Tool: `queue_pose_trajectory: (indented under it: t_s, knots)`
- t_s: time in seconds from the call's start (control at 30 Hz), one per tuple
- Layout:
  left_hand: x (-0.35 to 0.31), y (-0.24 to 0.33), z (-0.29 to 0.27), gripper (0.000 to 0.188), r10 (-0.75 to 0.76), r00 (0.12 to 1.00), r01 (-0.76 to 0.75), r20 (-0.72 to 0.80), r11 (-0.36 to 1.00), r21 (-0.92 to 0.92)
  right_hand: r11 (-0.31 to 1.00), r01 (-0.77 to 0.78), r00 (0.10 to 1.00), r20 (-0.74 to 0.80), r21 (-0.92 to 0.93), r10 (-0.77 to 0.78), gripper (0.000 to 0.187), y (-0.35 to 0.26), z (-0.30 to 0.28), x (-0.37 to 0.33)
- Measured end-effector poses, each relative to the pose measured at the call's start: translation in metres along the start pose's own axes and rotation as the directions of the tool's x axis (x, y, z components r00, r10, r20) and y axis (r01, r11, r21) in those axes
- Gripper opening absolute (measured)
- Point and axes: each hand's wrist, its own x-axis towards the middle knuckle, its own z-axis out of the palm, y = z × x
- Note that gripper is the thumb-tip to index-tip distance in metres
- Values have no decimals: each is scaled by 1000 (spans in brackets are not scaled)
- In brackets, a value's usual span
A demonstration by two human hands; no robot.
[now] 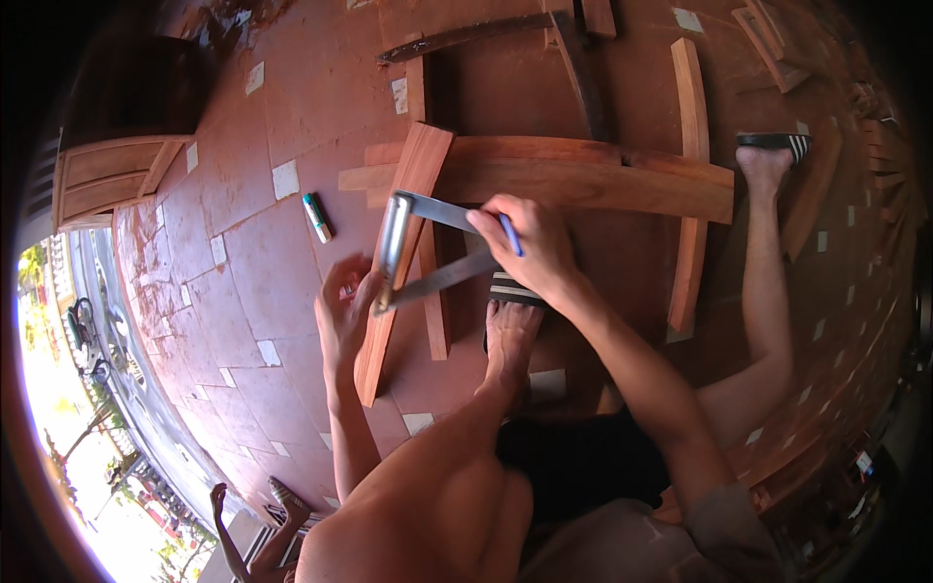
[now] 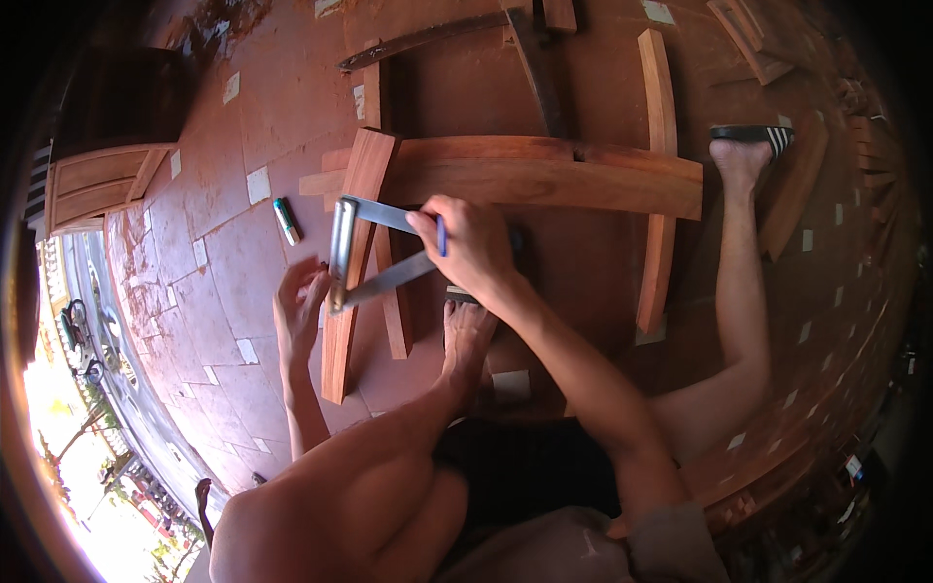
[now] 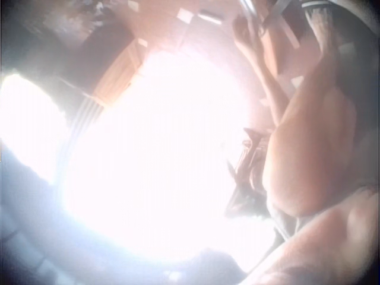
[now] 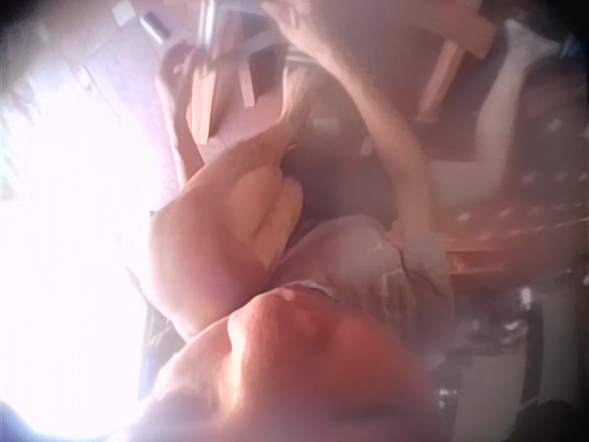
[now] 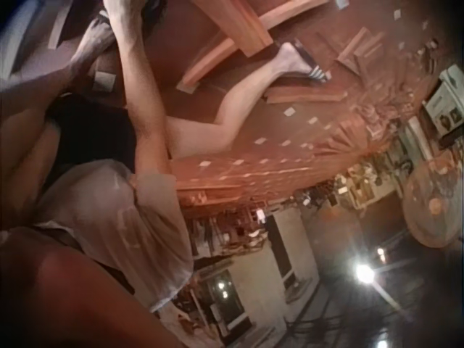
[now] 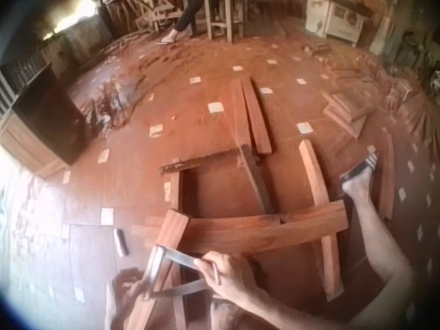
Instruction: The person measures and marks wooden planks using a tape measure, a try square, and a pencil. They repeatedly position the tools on the wood, draw lines, and adjust the pieces on the floor.
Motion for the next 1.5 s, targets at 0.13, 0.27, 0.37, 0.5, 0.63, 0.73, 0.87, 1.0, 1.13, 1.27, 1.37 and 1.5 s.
queue_pose_trajectory:
  t_s: [0.13,0.27,0.37,0.5,0.63,0.73,0.87,1.0,1.13,1.27,1.37,1.5]
  knots:
    - [55,4,13,41,-38,997,39,73,999,-11,995,55,996,-78,82,-49,17,-6,32,18]
    - [69,-4,20,47,-143,986,145,87,989,-19,995,66,991,-125,81,-56,16,1,35,24]
    - [67,-10,26,46,-67,996,73,63,993,-96,997,35,994,-107,63,-28,19,8,28,21]
    - [67,-11,31,45,-54,997,61,55,991,-123,998,-2,997,-76,65,7,22,11,22,16]
    - [68,-6,32,44,-47,999,46,7,998,51,998,64,984,-167,-3,-64,22,12,21,14]
    - [68,-3,36,44,27,999,-26,-19,999,42,998,63,980,-187,-28,-67,22,14,20,12]
    - [69,-4,38,46,13,1000,-12,-26,998,58,997,67,977,-199,-45,-75,21,16,20,10]
    - [71,-7,36,49,6,1000,-5,-19,997,79,997,56,979,-194,-43,-64,21,16,21,11]
    - [72,-8,36,52,-5,1000,6,-1,998,69,997,59,978,-196,-51,-68,18,14,20,11]
    - [73,-10,39,47,26,999,-24,-41,999,34,998,35,983,-180,-44,-42,13,14,20,9]
    - [73,-9,39,47,15,999,-14,-31,1000,25,996,73,978,-193,-45,-80,17,18,21,10]
    - [72,-5,38,47,-2,999,4,-33,999,50,998,46,977,-207,-41,-54,21,21,19,14]
